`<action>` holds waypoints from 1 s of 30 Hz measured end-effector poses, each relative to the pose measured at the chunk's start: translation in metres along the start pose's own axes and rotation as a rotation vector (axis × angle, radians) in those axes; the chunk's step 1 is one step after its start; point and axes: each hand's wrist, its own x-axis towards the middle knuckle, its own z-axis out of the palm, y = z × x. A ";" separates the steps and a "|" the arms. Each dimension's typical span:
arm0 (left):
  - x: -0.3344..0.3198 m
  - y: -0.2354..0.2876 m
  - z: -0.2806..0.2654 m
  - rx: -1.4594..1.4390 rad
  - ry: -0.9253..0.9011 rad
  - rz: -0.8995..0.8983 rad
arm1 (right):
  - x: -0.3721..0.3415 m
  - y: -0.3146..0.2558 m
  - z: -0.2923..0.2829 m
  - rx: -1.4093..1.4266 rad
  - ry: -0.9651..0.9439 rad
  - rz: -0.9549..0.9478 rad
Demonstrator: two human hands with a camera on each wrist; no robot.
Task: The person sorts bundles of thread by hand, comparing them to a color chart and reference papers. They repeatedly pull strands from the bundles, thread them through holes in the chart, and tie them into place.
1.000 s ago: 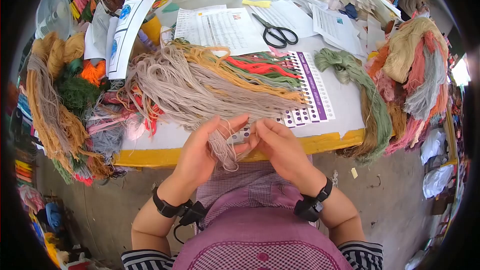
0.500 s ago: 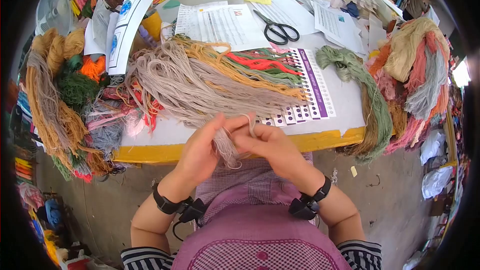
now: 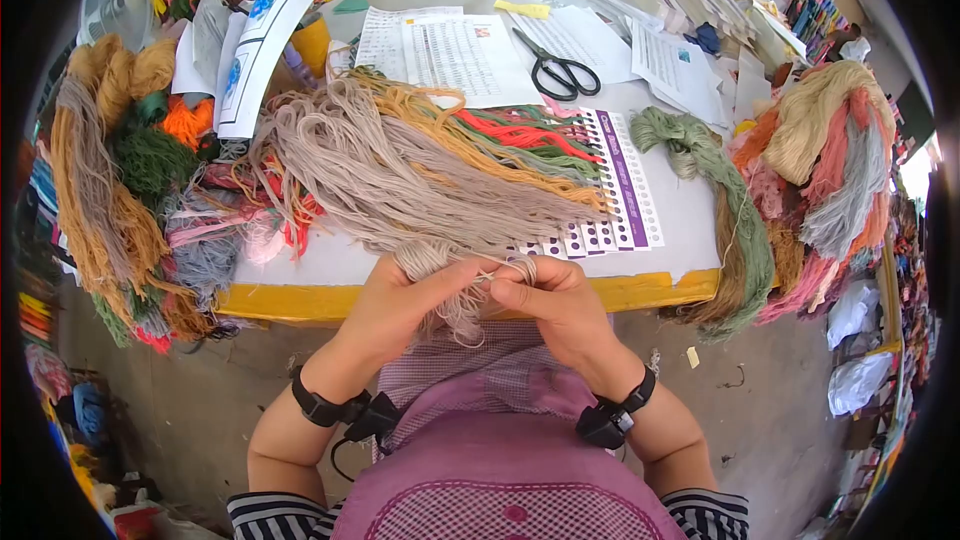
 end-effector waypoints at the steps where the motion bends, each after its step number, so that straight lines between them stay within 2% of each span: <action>1: 0.001 -0.001 0.000 -0.005 0.013 0.018 | 0.000 0.000 0.001 -0.022 0.010 -0.031; 3: -0.001 0.000 -0.001 -0.011 0.027 0.039 | 0.000 0.000 0.007 -0.047 0.018 -0.061; 5: -0.004 0.005 0.000 -0.217 0.183 -0.058 | -0.002 -0.002 0.012 0.398 -0.045 -0.078; 6: -0.007 0.010 -0.008 -0.390 0.199 -0.029 | -0.007 -0.007 0.001 0.389 -0.037 -0.083; 8: -0.022 0.024 -0.053 -0.619 0.232 0.011 | -0.029 -0.026 -0.042 0.589 -0.552 0.233; 9: -0.034 0.033 -0.086 -0.681 0.253 0.024 | -0.049 -0.043 -0.054 0.130 -0.255 0.214; 10: -0.049 0.042 -0.110 -0.610 0.317 0.028 | -0.069 -0.060 -0.065 -0.322 0.050 0.193; 11: -0.067 0.043 -0.140 -0.564 0.406 0.052 | -0.079 -0.069 -0.083 -0.536 0.160 0.133; 12: -0.084 0.046 -0.169 -0.535 0.333 0.060 | -0.088 -0.080 -0.104 -0.750 0.268 0.073; 13: -0.101 0.048 -0.192 -0.588 0.377 0.066 | -0.102 -0.095 -0.127 -0.775 0.321 0.117; 14: -0.119 0.047 -0.214 -0.604 0.507 0.115 | -0.117 -0.111 -0.153 -0.799 0.371 0.160; 17: -0.178 0.040 -0.285 -0.560 0.483 0.150 | -0.165 -0.140 -0.231 -0.792 0.563 0.037; 19: -0.214 0.039 -0.312 -0.504 0.677 0.199 | -0.196 -0.155 -0.270 -0.765 0.722 -0.050; 20: -0.232 0.037 -0.331 -0.506 0.672 0.192 | -0.212 -0.162 -0.298 -0.776 0.857 -0.031; 22: -0.267 0.031 -0.366 -0.345 0.915 0.218 | -0.245 -0.175 -0.338 -1.015 1.153 -0.030; 23: -0.278 0.030 -0.373 -0.347 0.907 0.215 | -0.264 -0.182 -0.366 -1.015 1.162 -0.030; 25: -0.299 0.029 -0.388 -0.068 1.376 0.211 | -0.304 -0.187 -0.415 -1.667 1.399 -0.224; 27: -0.332 0.015 -0.440 0.119 1.342 0.266 | -0.311 -0.191 -0.391 -1.773 1.687 -0.061; 28: -0.316 0.020 -0.422 0.142 1.499 0.193 | -0.306 -0.193 -0.372 -1.779 1.838 0.044; 29: -0.330 0.026 -0.440 0.209 1.390 0.061 | -0.312 -0.193 -0.378 -1.792 1.865 0.024; 30: -0.325 0.026 -0.438 0.239 1.411 0.098 | -0.316 -0.194 -0.383 -1.769 1.834 -0.028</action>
